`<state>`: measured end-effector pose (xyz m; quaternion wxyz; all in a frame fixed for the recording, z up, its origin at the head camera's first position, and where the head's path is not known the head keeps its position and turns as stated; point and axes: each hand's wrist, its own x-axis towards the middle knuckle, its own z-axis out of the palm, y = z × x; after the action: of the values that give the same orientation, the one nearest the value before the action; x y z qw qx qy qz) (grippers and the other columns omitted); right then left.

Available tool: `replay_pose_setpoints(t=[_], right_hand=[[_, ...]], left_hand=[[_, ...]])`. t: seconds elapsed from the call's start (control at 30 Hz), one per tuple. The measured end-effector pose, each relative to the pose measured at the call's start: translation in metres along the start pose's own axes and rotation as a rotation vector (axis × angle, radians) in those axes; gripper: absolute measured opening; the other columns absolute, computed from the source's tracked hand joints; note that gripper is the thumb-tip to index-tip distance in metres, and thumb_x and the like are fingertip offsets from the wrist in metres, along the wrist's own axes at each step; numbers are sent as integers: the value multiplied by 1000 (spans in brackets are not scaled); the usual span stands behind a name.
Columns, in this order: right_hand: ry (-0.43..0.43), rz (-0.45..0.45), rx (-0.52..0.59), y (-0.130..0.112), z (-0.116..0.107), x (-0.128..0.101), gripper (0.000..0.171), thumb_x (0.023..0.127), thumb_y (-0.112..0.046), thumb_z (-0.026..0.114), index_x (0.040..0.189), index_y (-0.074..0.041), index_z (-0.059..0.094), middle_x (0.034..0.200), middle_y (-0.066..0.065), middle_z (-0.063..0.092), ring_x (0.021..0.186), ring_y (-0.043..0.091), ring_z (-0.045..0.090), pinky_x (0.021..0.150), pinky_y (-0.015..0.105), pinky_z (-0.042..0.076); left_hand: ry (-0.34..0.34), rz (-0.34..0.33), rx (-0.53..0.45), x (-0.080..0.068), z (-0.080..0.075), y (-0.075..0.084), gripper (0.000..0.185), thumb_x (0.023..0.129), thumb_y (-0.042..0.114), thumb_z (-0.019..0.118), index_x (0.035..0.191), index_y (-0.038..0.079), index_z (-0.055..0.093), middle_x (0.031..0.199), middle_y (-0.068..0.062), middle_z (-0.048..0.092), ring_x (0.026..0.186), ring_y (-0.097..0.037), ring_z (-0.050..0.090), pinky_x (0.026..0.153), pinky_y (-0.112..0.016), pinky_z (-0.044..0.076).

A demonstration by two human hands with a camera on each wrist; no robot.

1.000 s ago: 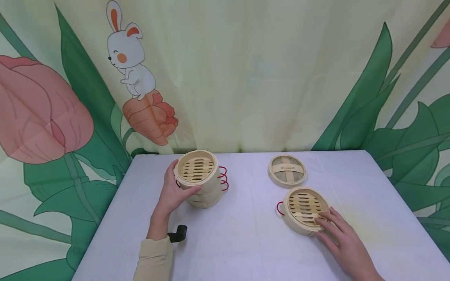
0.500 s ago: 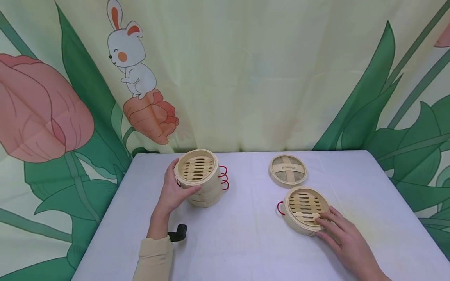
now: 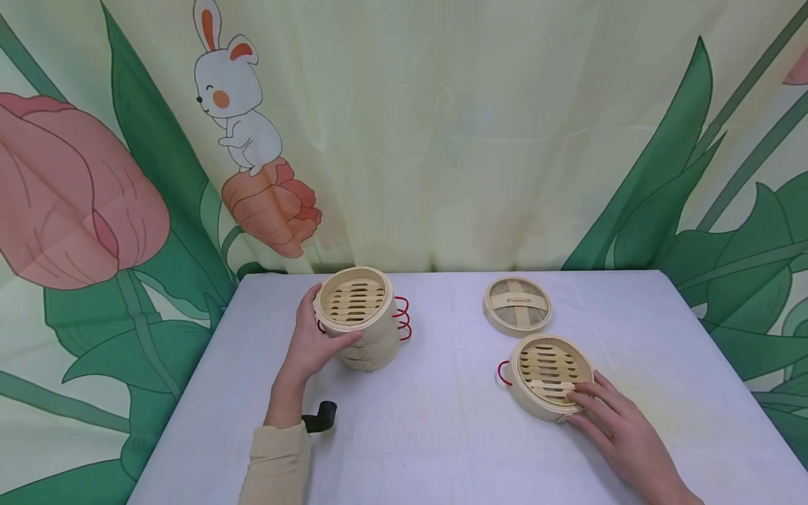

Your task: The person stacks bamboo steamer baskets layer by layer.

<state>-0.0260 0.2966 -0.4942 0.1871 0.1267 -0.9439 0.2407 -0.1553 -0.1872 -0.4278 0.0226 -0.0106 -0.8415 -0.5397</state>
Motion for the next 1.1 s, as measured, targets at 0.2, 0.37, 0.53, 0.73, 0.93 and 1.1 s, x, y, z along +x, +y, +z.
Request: replay_pose_setpoints(t=[0.2,0.37,0.53,0.73,0.93,1.1], right_hand=[[37,9,7,-3,1,0,43,70,-6,89,111,-11,75,118,6,65,136,39,45,112,14,16],[68,-2,20,-5,3,2,45,68,-3,89,110,-11,75,116,5,64,137,36,44,110,11,15],[108,-51,32,-5,5,5,47,63,-1,90,107,-11,76,112,4,64,140,28,42,109,8,15],[131,-59,54,-10,6,10,48,61,2,91,106,-9,77,111,4,64,144,13,33,109,9,16],[169,-90,90,-17,4,16,29,84,-28,83,104,-8,77,109,4,64,143,17,37,110,11,19],[213,-129,94,-23,2,22,65,97,-63,47,104,-6,77,108,6,65,137,31,45,112,13,21]], left_hand=[[-7,2,2,-1,0,0,125,71,37,93,161,16,8,160,-13,16,146,-32,23,115,-57,25],[-6,2,10,-1,0,-1,124,71,36,93,161,18,9,159,-13,17,146,-31,24,115,-57,25],[-4,5,9,-1,0,-1,124,71,35,94,160,17,10,159,-13,17,146,-31,24,115,-57,25],[3,-5,10,-1,-1,1,124,70,35,94,160,17,10,159,-13,17,146,-32,24,115,-57,25],[5,1,14,-2,-1,1,124,70,34,94,160,16,11,159,-14,17,146,-32,24,115,-57,26],[4,12,5,-2,1,0,123,70,33,94,160,16,11,159,-13,16,146,-31,23,115,-57,26]])
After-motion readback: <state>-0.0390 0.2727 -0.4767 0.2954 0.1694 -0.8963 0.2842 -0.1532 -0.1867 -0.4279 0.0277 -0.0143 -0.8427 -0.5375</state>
